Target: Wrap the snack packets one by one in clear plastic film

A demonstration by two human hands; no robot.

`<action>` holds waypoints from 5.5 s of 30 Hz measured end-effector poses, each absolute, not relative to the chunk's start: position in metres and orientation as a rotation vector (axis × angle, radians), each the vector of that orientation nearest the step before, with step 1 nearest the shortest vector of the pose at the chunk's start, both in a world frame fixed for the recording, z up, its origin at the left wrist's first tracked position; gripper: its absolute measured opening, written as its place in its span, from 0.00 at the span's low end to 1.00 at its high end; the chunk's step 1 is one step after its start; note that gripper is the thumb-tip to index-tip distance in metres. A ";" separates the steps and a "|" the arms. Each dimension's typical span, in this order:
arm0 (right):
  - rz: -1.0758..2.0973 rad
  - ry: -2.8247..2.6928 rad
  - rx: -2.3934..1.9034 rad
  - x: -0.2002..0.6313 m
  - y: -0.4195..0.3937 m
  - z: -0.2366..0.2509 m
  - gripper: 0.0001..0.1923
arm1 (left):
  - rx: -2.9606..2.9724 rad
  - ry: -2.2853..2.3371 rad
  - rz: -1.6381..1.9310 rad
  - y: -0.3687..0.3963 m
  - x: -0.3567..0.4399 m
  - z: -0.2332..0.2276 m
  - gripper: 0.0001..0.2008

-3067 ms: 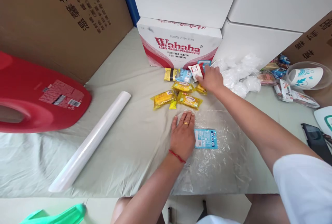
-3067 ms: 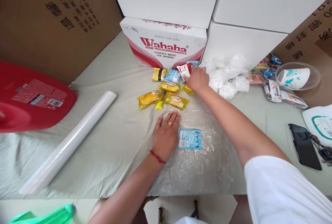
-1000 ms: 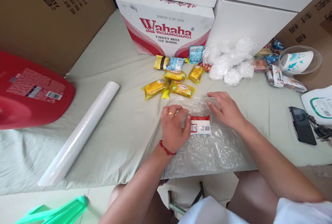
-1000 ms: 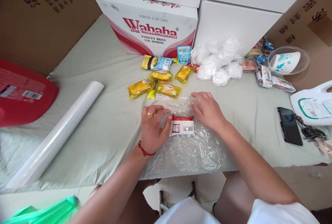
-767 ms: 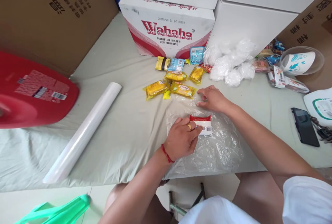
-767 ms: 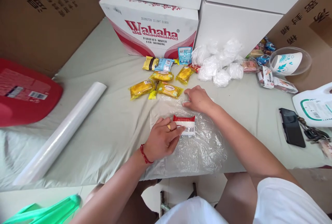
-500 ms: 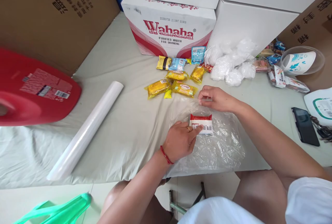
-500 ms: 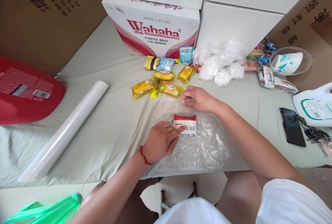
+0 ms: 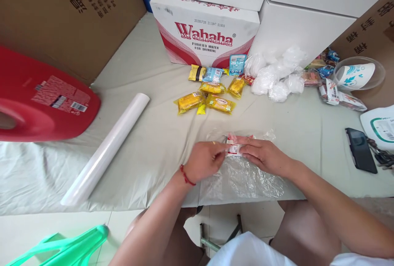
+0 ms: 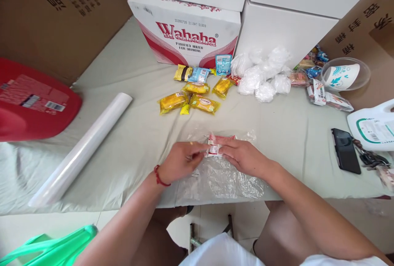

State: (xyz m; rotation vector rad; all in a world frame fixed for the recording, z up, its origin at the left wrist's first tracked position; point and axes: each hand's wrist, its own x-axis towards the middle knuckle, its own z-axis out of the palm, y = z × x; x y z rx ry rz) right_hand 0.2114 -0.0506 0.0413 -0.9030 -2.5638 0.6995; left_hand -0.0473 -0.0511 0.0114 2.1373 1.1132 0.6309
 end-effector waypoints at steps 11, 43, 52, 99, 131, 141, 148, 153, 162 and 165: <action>0.668 -2.483 -0.920 0.211 -0.059 0.032 0.17 | 1.449 1.161 0.800 -0.029 -0.054 0.012 0.50; 0.529 -2.627 -0.950 0.210 -0.061 0.038 0.34 | 1.575 1.315 0.619 -0.014 -0.099 0.021 0.11; 0.515 -2.657 -0.950 0.209 -0.062 0.035 0.32 | 1.970 1.127 0.850 -0.023 -0.076 0.051 0.29; 0.547 -2.689 -0.998 0.207 -0.062 0.032 0.20 | 2.238 1.368 -0.189 -0.030 -0.043 0.081 0.14; 0.829 -2.397 -0.838 0.230 -0.079 0.039 0.15 | 2.050 0.917 0.543 -0.033 -0.007 0.046 0.12; 0.771 -1.252 -1.853 0.267 -0.046 0.033 0.24 | 2.381 1.102 0.294 -0.053 -0.002 0.051 0.09; 0.994 -1.259 -1.727 0.272 -0.036 0.030 0.16 | 2.266 1.059 0.431 -0.059 -0.007 0.047 0.20; 0.554 -1.266 -1.946 0.285 -0.077 0.042 0.11 | 2.025 1.038 0.341 -0.054 -0.015 0.058 0.27; 0.351 -2.110 -1.544 0.201 -0.159 0.027 0.30 | 1.913 1.041 0.306 -0.051 -0.015 0.069 0.35; 0.209 -2.046 -1.553 0.196 -0.162 0.023 0.11 | 1.884 1.021 0.296 -0.052 -0.015 0.070 0.36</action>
